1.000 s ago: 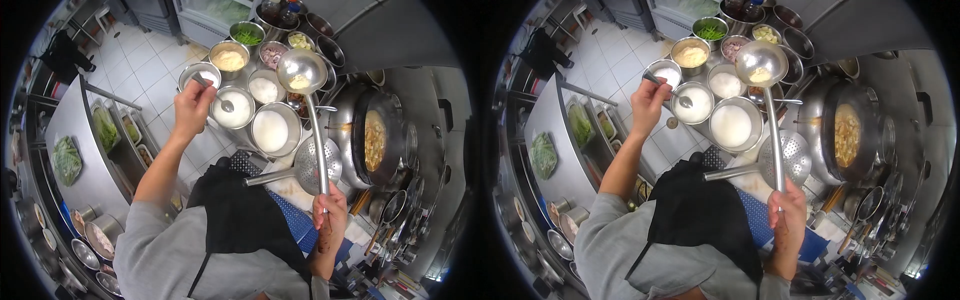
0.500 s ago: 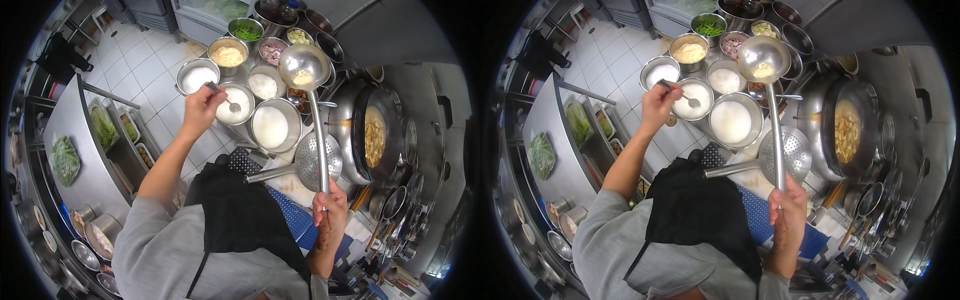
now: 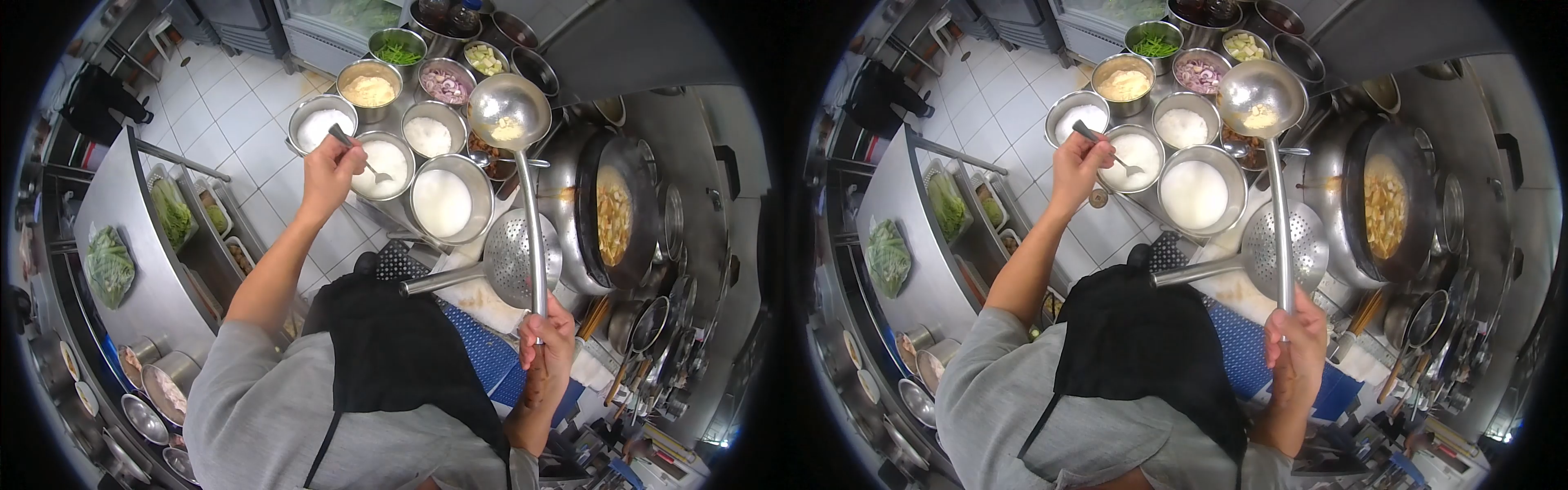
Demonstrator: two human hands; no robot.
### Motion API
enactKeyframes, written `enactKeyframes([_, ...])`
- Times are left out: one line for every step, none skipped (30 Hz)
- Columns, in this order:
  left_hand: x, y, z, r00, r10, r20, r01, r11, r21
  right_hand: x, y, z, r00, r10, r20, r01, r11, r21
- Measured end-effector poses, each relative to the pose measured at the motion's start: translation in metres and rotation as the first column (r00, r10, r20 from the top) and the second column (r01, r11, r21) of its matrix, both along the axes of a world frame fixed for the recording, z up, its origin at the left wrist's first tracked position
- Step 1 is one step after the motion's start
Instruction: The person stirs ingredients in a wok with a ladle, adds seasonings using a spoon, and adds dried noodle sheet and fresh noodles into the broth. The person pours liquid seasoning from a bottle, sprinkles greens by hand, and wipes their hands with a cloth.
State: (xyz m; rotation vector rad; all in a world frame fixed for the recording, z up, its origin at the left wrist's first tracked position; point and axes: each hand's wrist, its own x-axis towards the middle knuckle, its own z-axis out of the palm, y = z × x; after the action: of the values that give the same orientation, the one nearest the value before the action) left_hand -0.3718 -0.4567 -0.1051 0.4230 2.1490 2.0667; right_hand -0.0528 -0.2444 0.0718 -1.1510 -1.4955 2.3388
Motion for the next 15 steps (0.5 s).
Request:
enactKeyframes([-0.002, -0.001, 0.004, 0.997, 0.029, 0.072, -0.029, 1.000, 0.010, 0.001, 0.000, 0.000, 1.000, -0.001, -0.004, 0.001, 1.000, -0.004])
enactKeyframes([-0.004, -0.001, 0.009, 0.988, 0.057, 0.144, -0.060, 0.998, 0.018, 0.002, 0.001, 0.000, 1.000, 0.011, -0.002, -0.011, 1.000, 0.009])
enactKeyframes([-0.007, -0.001, 0.013, 0.978, 0.085, 0.188, -0.089, 0.996, 0.010, 0.002, 0.001, -0.001, 1.000, 0.023, 0.001, -0.023, 0.999, 0.023])
enactKeyframes([-0.010, -0.001, 0.014, 0.972, 0.096, 0.213, -0.102, 0.995, 0.017, 0.003, 0.002, -0.002, 0.999, 0.035, 0.003, -0.035, 0.999, 0.037])
enactKeyframes([-0.015, -0.003, 0.015, 0.966, 0.106, 0.237, -0.115, 0.993, 0.026, 0.003, 0.002, 0.000, 1.000, 0.029, 0.006, -0.029, 0.999, 0.026])
enactKeyframes([-0.021, -0.004, 0.016, 0.959, 0.114, 0.259, -0.128, 0.991, 0.035, 0.003, 0.002, 0.003, 1.000, 0.023, 0.008, -0.023, 1.000, 0.017])
enactKeyframes([-0.026, -0.003, 0.018, 0.950, 0.116, 0.290, -0.144, 0.987, 0.078, 0.003, 0.002, 0.006, 1.000, 0.015, 0.008, -0.015, 1.000, 0.008])
enactKeyframes([-0.033, -0.001, 0.022, 0.951, 0.122, 0.285, -0.152, 0.985, 0.087, 0.002, 0.003, 0.011, 0.999, 0.027, 0.038, -0.028, 0.999, 0.016])
enactKeyframes([-0.040, 0.003, 0.031, 0.952, 0.126, 0.279, -0.159, 0.983, 0.097, 0.001, 0.003, 0.017, 0.997, 0.038, 0.066, -0.040, 0.999, 0.025])
enactKeyframes([-0.046, 0.007, 0.041, 0.954, 0.129, 0.272, -0.163, 0.981, 0.108, 0.000, 0.003, 0.022, 0.995, 0.046, 0.094, -0.050, 0.998, 0.034])
enactKeyframes([-0.050, 0.015, 0.052, 0.956, 0.115, 0.271, -0.160, 0.976, 0.149, -0.001, 0.002, 0.025, 0.991, 0.082, 0.109, -0.086, 0.996, 0.034])
enactKeyframes([-0.050, 0.027, 0.062, 0.973, 0.081, 0.217, -0.129, 0.967, 0.218, -0.002, 0.002, 0.029, 0.985, 0.115, 0.125, -0.121, 0.992, 0.036])
enactKeyframes([-0.047, 0.042, 0.071, 0.986, 0.047, 0.161, -0.092, 0.954, 0.286, -0.003, 0.001, 0.032, 0.979, 0.144, 0.142, -0.151, 0.988, 0.039])
enactKeyframes([-0.043, 0.059, 0.078, 0.995, 0.014, 0.103, -0.049, 0.935, 0.352, -0.005, 0.000, 0.034, 0.980, 0.158, 0.121, -0.157, 0.988, -0.017])
enactKeyframes([-0.038, 0.075, 0.077, 0.994, -0.100, -0.037, 0.107, 0.917, 0.385, -0.009, -0.002, 0.034, 0.980, 0.170, 0.100, -0.163, 0.984, -0.073])
